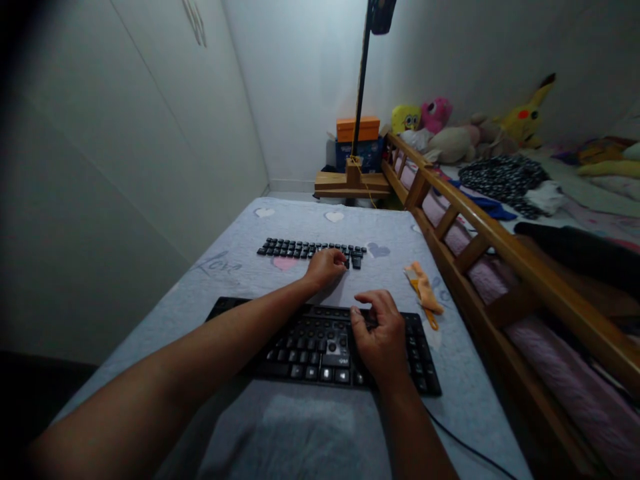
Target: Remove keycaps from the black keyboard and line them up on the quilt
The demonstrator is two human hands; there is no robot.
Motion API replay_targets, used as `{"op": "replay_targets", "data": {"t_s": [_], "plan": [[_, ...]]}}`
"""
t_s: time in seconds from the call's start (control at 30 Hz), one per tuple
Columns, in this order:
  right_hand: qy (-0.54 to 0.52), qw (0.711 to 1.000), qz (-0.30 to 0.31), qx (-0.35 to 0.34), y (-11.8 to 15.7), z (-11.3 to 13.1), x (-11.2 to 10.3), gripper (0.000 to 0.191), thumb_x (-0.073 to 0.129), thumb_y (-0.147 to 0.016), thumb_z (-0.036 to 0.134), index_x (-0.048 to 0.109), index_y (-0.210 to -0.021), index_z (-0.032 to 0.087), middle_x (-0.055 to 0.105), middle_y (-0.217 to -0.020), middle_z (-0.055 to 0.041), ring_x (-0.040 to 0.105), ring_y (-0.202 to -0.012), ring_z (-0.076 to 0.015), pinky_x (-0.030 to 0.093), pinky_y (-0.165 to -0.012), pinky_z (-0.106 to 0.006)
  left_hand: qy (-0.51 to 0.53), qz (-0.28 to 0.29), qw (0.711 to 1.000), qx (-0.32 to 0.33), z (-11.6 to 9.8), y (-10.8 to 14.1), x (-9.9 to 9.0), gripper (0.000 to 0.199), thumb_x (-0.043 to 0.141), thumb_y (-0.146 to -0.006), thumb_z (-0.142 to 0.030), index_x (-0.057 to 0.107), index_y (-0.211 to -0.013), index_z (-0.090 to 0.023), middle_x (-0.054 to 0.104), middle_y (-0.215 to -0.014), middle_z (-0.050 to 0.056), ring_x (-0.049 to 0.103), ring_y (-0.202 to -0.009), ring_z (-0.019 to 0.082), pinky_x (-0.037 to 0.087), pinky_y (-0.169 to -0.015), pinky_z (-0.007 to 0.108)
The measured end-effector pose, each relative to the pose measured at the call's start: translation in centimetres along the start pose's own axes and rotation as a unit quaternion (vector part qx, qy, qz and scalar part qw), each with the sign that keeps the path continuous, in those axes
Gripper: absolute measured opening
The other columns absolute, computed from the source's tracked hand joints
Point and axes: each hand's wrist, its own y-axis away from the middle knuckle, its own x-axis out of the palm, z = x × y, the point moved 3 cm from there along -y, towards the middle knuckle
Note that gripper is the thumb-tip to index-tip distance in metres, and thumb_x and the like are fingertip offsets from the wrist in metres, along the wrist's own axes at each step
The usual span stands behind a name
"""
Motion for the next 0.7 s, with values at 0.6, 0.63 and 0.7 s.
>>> {"op": "replay_targets", "data": {"t_s": [0.6, 0.63, 0.7], "plan": [[-0.004, 1.000, 0.002, 0.002, -0.1, 0.2, 0.0, 0.008, 0.057, -0.083, 0.019, 0.061, -0.090, 0.020, 0.056, -0.084, -0.0008, 0.051, -0.069, -0.0151, 0.042, -0.063, -0.029, -0.075, -0.010, 0.997, 0.014, 0.4, -0.3, 0.6, 0.024, 0.061, -0.077, -0.023, 0.072, -0.098, -0.024, 0.073, -0.096, 0.004, 0.066, -0.088, 0.019, 0.048, -0.077, 0.026], [-0.002, 1.000, 0.003, 0.001, -0.2, 0.3, 0.0, 0.008, 0.057, -0.083, 0.019, 0.061, -0.090, 0.020, 0.056, -0.084, -0.0009, 0.051, -0.069, -0.0152, 0.042, -0.063, -0.029, -0.074, -0.010, 0.997, 0.017, 0.3, -0.4, 0.6, 0.023, 0.061, -0.078, -0.023, 0.072, -0.099, -0.024, 0.073, -0.096, 0.003, 0.066, -0.089, 0.019, 0.048, -0.078, 0.026], [-0.001, 1.000, 0.005, 0.002, -0.2, 0.2, 0.1, 0.008, 0.057, -0.083, 0.019, 0.061, -0.090, 0.020, 0.057, -0.084, -0.0009, 0.051, -0.068, -0.0152, 0.042, -0.063, -0.029, -0.075, -0.005, 0.997, 0.019, 0.1, -0.5, 0.6, 0.023, 0.062, -0.078, -0.023, 0.072, -0.099, -0.024, 0.073, -0.097, 0.003, 0.066, -0.091, 0.019, 0.048, -0.080, 0.026]]}}
